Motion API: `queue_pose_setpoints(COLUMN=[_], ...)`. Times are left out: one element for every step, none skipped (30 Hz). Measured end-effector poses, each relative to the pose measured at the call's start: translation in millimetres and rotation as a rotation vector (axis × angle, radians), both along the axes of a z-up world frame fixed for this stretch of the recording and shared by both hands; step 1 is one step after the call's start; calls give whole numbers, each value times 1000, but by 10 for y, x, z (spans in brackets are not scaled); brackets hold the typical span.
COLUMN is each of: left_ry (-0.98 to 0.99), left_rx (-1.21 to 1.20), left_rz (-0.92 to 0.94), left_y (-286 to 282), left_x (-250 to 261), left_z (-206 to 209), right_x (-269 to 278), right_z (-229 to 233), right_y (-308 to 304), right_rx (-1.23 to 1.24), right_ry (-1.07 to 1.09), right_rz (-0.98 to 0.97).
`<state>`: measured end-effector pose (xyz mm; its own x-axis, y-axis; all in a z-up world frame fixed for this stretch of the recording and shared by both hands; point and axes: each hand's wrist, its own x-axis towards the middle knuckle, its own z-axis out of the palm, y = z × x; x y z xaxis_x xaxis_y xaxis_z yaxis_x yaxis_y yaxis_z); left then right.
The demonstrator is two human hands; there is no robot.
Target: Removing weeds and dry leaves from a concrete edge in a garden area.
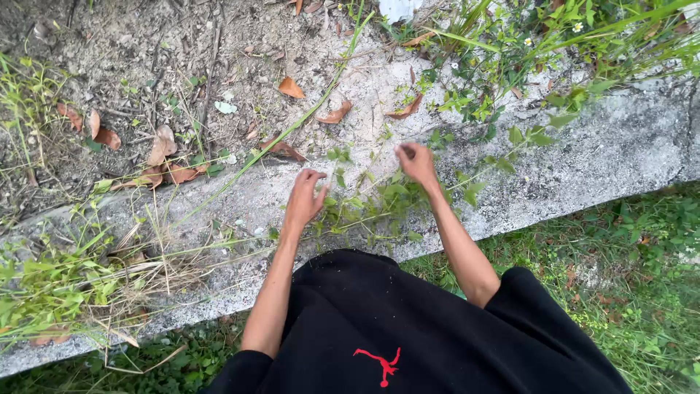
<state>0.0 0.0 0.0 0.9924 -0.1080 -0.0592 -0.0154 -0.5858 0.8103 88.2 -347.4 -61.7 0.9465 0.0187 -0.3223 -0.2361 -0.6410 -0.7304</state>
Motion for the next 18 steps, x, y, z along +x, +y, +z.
queue_pose_setpoints(left_ry=[-2,39,81,81,64,48,47,29,10,7,-26,-59,-58,26,113,116,142,168], left_rx=[-3,-59,-111,-112,-123,-134,-133,-130,-126,-123,-158,-194,-190,-147,-105,-100,-141,-181], left_rz=[-7,-60,-111,-114,-105,-96,-96,-99,-102,-102,-73,-44,-42,-19,4,6,56,106], left_y=[-124,-248,-359,-413,-461,-508,-523,-538,-547,-518,-487,-454,-407,-358,-306,-252,-205,-156], left_x=[74,147,211,255,303,355,370,385,410,396,380,362,320,277,222,171,116,59], left_z=[43,86,130,137,142,147,92,39,-14,30,74,117,76,34,-4,18,40,62], right_x=[203,408,613,747,895,1046,1121,1196,1285,1330,1383,1433,1476,1518,1542,1563,1579,1592], right_z=[-35,-70,-115,-156,-202,-249,-443,-635,-827,-744,-661,-578,-668,-760,-852,-898,-938,-979], right_y=[-37,-75,-96,-123,-139,-154,-225,-296,-358,-308,-250,-190,-211,-230,-246,-230,-224,-215], right_rx=[-3,74,154,154,125,97,98,-17,-131,-128,-104,-81,-77,-109,-141,-137,-55,27], right_ry=[-2,-28,-53,-54,-99,-145,-146,-303,-459,-461,-386,-311,-309,-322,-334,-331,-280,-228], right_rz=[-7,-187,-363,-366,-427,-487,-488,-430,-368,-369,-354,-337,-336,-336,-337,-336,-389,-440])
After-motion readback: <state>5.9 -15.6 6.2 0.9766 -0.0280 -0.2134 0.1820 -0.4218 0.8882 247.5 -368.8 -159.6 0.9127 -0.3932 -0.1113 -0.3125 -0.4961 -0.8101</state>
